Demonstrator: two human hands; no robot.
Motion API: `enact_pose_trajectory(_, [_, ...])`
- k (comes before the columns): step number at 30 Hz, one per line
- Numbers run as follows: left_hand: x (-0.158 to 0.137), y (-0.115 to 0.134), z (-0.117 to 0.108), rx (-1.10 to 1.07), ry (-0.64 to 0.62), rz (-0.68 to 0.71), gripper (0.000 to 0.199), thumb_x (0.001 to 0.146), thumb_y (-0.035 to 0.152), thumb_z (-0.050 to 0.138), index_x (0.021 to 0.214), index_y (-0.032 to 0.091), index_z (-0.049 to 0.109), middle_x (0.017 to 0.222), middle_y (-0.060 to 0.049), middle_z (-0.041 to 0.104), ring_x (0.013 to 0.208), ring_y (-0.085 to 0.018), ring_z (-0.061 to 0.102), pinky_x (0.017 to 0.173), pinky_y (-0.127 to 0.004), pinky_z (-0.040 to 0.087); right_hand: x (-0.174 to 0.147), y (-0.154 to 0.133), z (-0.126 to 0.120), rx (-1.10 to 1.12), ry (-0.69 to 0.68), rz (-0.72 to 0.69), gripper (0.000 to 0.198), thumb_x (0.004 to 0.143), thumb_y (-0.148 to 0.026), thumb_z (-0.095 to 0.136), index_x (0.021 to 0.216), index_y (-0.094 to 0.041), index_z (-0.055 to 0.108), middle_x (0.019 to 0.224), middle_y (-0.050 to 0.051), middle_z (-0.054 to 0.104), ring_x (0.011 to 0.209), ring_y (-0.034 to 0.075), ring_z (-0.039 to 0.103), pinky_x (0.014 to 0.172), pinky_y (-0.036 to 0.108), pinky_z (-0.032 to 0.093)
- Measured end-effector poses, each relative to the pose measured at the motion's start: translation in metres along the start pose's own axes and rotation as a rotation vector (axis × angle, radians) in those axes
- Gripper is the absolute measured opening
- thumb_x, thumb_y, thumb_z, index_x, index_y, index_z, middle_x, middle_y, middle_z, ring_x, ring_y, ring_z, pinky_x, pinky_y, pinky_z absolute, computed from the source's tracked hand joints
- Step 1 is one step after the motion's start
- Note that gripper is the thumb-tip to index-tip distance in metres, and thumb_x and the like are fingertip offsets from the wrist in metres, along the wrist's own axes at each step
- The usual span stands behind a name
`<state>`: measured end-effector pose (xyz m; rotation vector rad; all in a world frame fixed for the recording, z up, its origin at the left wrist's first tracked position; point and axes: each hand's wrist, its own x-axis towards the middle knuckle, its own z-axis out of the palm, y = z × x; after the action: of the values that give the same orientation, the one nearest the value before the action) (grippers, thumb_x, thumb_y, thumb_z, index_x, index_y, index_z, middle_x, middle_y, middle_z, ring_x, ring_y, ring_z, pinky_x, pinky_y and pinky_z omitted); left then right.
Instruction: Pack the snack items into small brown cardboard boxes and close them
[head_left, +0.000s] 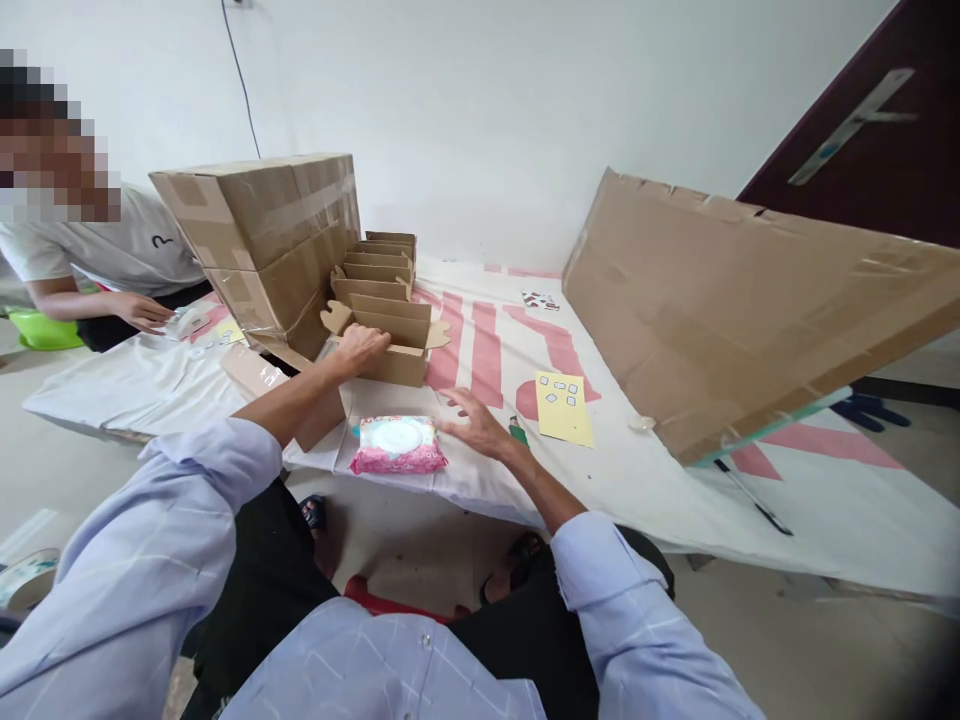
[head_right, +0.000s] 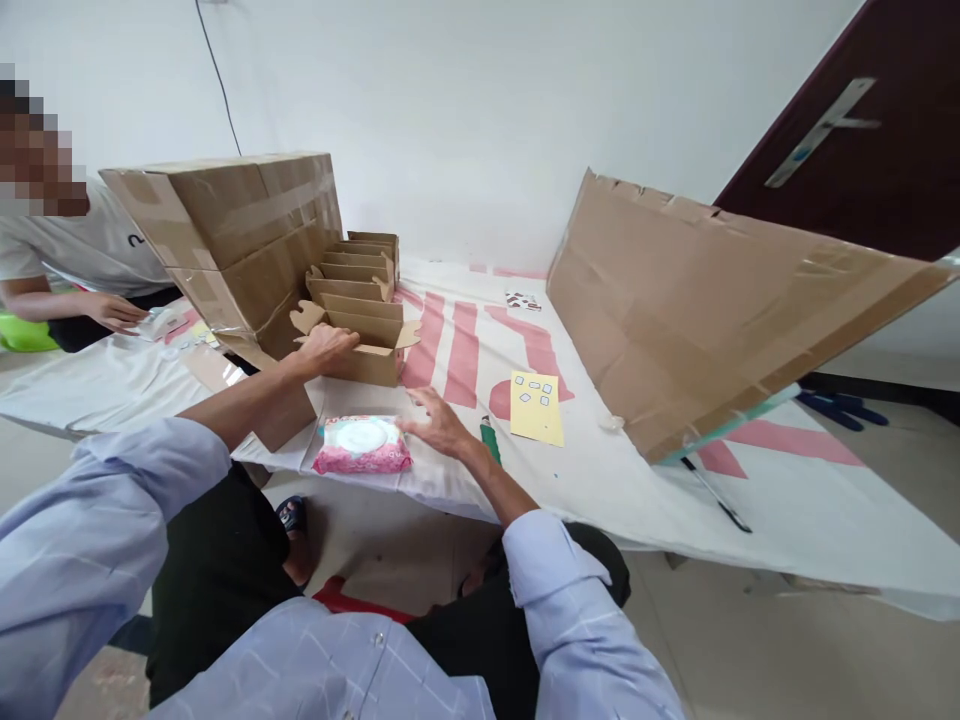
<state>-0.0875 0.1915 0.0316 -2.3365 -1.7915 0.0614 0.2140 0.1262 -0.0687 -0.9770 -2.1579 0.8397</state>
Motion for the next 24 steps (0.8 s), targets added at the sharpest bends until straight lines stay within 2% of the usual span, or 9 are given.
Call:
enact_pose_trajectory(3, [0.013, -0.015, 0.000, 0.015, -0.015, -0.026, 0.034, 0.100, 0.014, 0.049, 0.120, 0.015, 0.077, 0.121, -0.026, 0.079, 0.112, -0.037, 0.077, 0.088, -0.041, 0.049, -0.009, -0.015, 0.028, -0.076, -0.184, -0.110, 0.104, 0.080, -0.059, 0.093, 0.168, -0.029, 0.047, 0.171, 0.017, 0.046, 0.159, 0.037, 0.043, 0.128, 0.057, 0.041])
enact_pose_trajectory(5, [0.021, -0.020, 0.000, 0.024, -0.025, -0.029, 0.035, 0.100, 0.015, 0.050, 0.122, 0.015, 0.077, 0.122, -0.026, 0.079, 0.113, -0.038, 0.076, 0.088, -0.040, 0.049, -0.014, -0.021, 0.046, -0.192, -0.248, -0.129, 0.119, 0.073, -0.056, 0.100, 0.172, -0.028, 0.041, 0.174, 0.019, 0.041, 0.162, 0.041, 0.036, 0.129, 0.061, 0.040])
enact_pose_trajectory(6, [0.024, -0.022, -0.001, 0.029, -0.034, -0.028, 0.035, 0.100, 0.016, 0.051, 0.122, 0.016, 0.077, 0.121, -0.026, 0.079, 0.114, -0.038, 0.076, 0.088, -0.040, 0.049, -0.015, -0.022, 0.054, -0.251, -0.253, -0.128, 0.119, 0.072, -0.051, 0.101, 0.172, -0.027, 0.040, 0.173, 0.021, 0.041, 0.161, 0.043, 0.036, 0.127, 0.062, 0.042])
enact_pose_trajectory(10, [0.026, -0.026, -0.002, 0.056, -0.087, -0.020, 0.033, 0.100, 0.017, 0.053, 0.121, 0.015, 0.078, 0.115, -0.027, 0.080, 0.116, -0.039, 0.076, 0.090, -0.040, 0.051, -0.011, -0.015, 0.073, -0.387, -0.148, -0.131, 0.097, 0.079, -0.029, 0.095, 0.165, -0.026, 0.052, 0.160, 0.019, 0.054, 0.148, 0.040, 0.049, 0.123, 0.056, 0.049])
enact_pose_trajectory(14, [0.021, -0.030, -0.003, 0.077, -0.121, -0.030, 0.036, 0.098, 0.016, 0.054, 0.125, 0.015, 0.079, 0.118, -0.026, 0.080, 0.119, -0.039, 0.077, 0.093, -0.042, 0.053, 0.017, -0.004, 0.074, -0.458, -0.023, -0.096, 0.083, 0.083, -0.025, 0.089, 0.160, -0.026, 0.058, 0.155, 0.017, 0.057, 0.144, 0.038, 0.050, 0.120, 0.054, 0.051])
enact_pose_trajectory(17, [0.019, -0.035, -0.002, 0.085, -0.124, -0.045, 0.037, 0.097, 0.016, 0.055, 0.124, 0.015, 0.081, 0.120, -0.026, 0.080, 0.118, -0.039, 0.077, 0.093, -0.043, 0.055, 0.052, 0.002, 0.073, -0.519, 0.001, -0.065, 0.078, 0.086, -0.021, 0.085, 0.159, -0.020, 0.058, 0.155, 0.019, 0.056, 0.146, 0.038, 0.048, 0.121, 0.054, 0.050])
enact_pose_trajectory(20, [0.017, -0.042, -0.001, 0.090, -0.121, -0.057, 0.037, 0.098, 0.018, 0.055, 0.124, 0.016, 0.082, 0.120, -0.026, 0.080, 0.118, -0.040, 0.077, 0.094, -0.044, 0.056, 0.085, 0.006, 0.079, -0.558, 0.017, -0.076, 0.078, 0.088, -0.022, 0.086, 0.160, -0.015, 0.057, 0.158, 0.022, 0.053, 0.149, 0.039, 0.046, 0.127, 0.055, 0.044])
enact_pose_trajectory(24, [0.014, -0.057, 0.001, 0.094, -0.139, -0.068, 0.033, 0.100, 0.020, 0.058, 0.120, 0.017, 0.083, 0.121, -0.024, 0.081, 0.118, -0.039, 0.077, 0.093, -0.041, 0.058, 0.114, 0.011, 0.094, -0.576, 0.044, -0.123, 0.078, 0.088, -0.022, 0.089, 0.160, -0.016, 0.058, 0.161, 0.024, 0.051, 0.152, 0.039, 0.044, 0.129, 0.056, 0.040])
